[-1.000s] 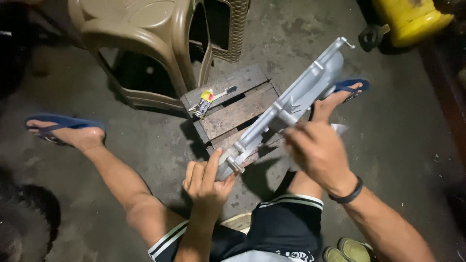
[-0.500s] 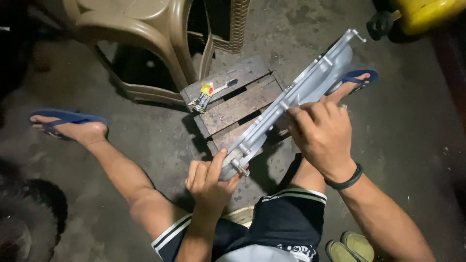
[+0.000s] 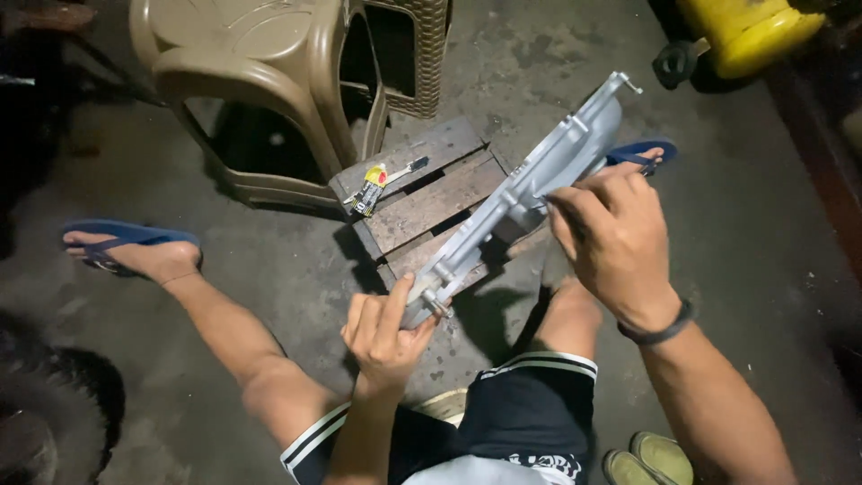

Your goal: The person cleans a silver engine casing with a white cloth, wiping the interior and exterior surfaces. They then apply a substance from a small tube to the casing's edge.

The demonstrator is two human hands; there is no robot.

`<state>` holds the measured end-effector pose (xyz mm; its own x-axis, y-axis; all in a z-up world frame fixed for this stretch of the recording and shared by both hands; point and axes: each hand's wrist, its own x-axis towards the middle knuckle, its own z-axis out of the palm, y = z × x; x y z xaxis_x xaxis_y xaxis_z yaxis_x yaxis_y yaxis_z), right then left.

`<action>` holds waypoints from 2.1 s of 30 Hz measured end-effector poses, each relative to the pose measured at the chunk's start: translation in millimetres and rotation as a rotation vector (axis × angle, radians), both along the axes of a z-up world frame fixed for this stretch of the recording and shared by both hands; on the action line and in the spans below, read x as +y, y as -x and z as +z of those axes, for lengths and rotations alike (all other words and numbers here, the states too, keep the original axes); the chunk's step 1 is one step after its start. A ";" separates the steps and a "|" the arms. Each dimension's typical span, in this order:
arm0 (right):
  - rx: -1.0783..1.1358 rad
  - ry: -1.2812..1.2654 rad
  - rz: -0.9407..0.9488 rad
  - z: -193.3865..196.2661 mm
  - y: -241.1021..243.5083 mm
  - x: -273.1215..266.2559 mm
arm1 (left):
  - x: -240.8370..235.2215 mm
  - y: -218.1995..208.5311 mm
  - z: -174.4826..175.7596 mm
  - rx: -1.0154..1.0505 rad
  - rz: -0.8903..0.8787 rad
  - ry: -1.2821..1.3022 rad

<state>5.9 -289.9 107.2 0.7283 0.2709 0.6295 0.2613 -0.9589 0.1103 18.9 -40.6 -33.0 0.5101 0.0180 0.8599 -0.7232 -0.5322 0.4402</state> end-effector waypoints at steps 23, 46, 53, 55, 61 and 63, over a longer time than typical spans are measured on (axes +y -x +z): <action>-0.237 -0.197 -0.201 -79.4 -31.0 39.1 | 5.1 -10.9 15.2 0.149 -0.005 0.044; -0.249 -0.422 0.003 -88.7 -40.5 89.6 | 5.5 -22.9 15.6 0.173 0.049 0.100; -0.126 -0.380 0.025 -63.4 -39.1 86.0 | 7.6 -22.8 9.0 0.179 0.033 0.075; -0.093 -0.421 0.066 -64.7 -33.3 93.3 | 9.4 -22.0 7.9 0.176 0.030 0.078; 0.029 -0.446 0.074 -84.5 -23.5 72.7 | 7.2 -18.2 15.0 0.187 0.022 0.071; 0.023 -0.671 0.188 -76.6 -20.0 88.8 | 4.4 -18.9 16.3 0.168 0.052 0.038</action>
<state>25.9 -201.1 30.6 0.7220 -0.0481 0.6902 0.4252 -0.7561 -0.4975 37.8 -36.2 -16.7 0.6443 0.0792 0.7606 -0.6097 -0.5471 0.5735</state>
